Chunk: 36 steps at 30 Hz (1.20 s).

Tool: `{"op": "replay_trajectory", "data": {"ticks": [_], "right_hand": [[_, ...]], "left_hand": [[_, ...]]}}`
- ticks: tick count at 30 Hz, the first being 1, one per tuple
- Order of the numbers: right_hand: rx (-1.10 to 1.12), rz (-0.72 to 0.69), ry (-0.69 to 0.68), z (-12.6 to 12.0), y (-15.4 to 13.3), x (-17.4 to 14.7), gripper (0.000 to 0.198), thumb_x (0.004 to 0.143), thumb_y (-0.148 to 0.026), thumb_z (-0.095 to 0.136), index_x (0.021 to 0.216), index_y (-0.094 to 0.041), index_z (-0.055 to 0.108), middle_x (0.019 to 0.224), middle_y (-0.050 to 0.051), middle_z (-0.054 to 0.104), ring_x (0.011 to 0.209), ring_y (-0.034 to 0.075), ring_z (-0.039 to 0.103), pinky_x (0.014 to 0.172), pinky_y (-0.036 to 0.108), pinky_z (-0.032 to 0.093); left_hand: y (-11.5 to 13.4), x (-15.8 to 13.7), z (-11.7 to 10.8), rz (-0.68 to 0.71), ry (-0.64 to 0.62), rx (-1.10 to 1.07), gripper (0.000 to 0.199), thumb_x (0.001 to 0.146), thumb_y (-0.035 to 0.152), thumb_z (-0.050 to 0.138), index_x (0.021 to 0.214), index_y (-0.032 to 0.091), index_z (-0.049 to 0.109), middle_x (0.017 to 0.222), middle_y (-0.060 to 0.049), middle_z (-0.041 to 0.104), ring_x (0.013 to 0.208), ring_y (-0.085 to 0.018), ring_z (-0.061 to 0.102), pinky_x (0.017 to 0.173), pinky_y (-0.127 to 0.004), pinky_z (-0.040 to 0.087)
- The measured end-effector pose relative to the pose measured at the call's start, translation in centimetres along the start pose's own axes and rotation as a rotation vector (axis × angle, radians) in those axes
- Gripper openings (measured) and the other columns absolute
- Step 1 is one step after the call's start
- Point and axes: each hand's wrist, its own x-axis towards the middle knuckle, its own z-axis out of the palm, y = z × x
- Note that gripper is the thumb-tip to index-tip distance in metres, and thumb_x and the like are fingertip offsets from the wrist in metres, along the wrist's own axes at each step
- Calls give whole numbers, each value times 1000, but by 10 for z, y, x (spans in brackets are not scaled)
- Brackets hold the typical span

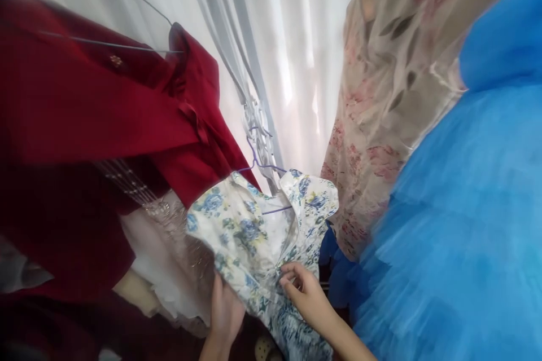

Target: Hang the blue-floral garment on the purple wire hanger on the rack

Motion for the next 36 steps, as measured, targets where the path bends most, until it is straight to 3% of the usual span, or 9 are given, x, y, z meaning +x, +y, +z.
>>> {"op": "replay_trajectory", "data": {"ticks": [2,4,8,17,20,23,26,30,36], "right_hand": [[-23,23,10,7,7,13,33,84,-47,65,101,-19,63,81,1,63,54,13,55,50,25,43],[-47,41,17,15,11,22,30,84,-47,64,92,-17,62,76,2,63,50,12,52,46,23,41],[-60,39,53,23,12,31,31,88,-47,55,79,-17,56,69,3,65,43,12,50,41,24,40],[-24,34,156,19,6,45,34,90,-51,53,83,-17,54,62,0,61,38,10,46,40,22,36],[-13,66,144,26,16,48,33,91,-50,51,79,-19,49,54,-4,54,37,8,42,39,21,31],[4,116,132,34,29,49,31,91,-47,51,75,-21,44,46,-8,46,35,8,37,37,19,28],[31,139,102,41,35,50,32,89,-46,53,71,-21,44,43,-8,46,33,6,32,36,19,23],[67,135,99,46,26,51,32,85,-45,61,73,-17,53,46,-3,56,34,6,36,38,19,25],[38,149,230,48,1,48,33,79,-42,71,68,-15,56,50,-1,58,39,9,48,42,20,33]], "left_hand": [[-5,-14,-4,-48,112,-272,74,88,76,36,135,23,58,135,-16,60,126,-34,55,104,-53,44],[-8,-23,-1,-102,232,-455,69,82,66,60,134,22,60,132,-16,62,126,-35,55,106,-50,43],[-9,-26,9,-127,335,-355,66,68,38,85,128,20,65,125,-14,68,121,-33,60,108,-43,43],[-6,-1,3,-152,399,-252,57,65,38,83,115,15,70,110,-12,73,109,-33,66,95,-42,51],[-11,12,-15,1,626,-133,59,70,42,78,121,18,63,112,-10,71,110,-30,65,94,-39,50],[-23,22,-40,334,888,226,54,76,43,73,123,20,57,123,-10,62,114,-26,59,97,-38,47],[-43,26,-48,517,658,580,30,81,40,69,102,19,66,108,-10,65,102,-25,61,90,-36,49],[-76,34,-24,463,176,610,23,89,37,57,100,21,69,99,-10,69,95,-25,65,85,-36,52],[-96,57,-4,398,152,614,33,90,36,55,115,17,65,110,-16,69,103,-29,66,87,-39,53]]}}
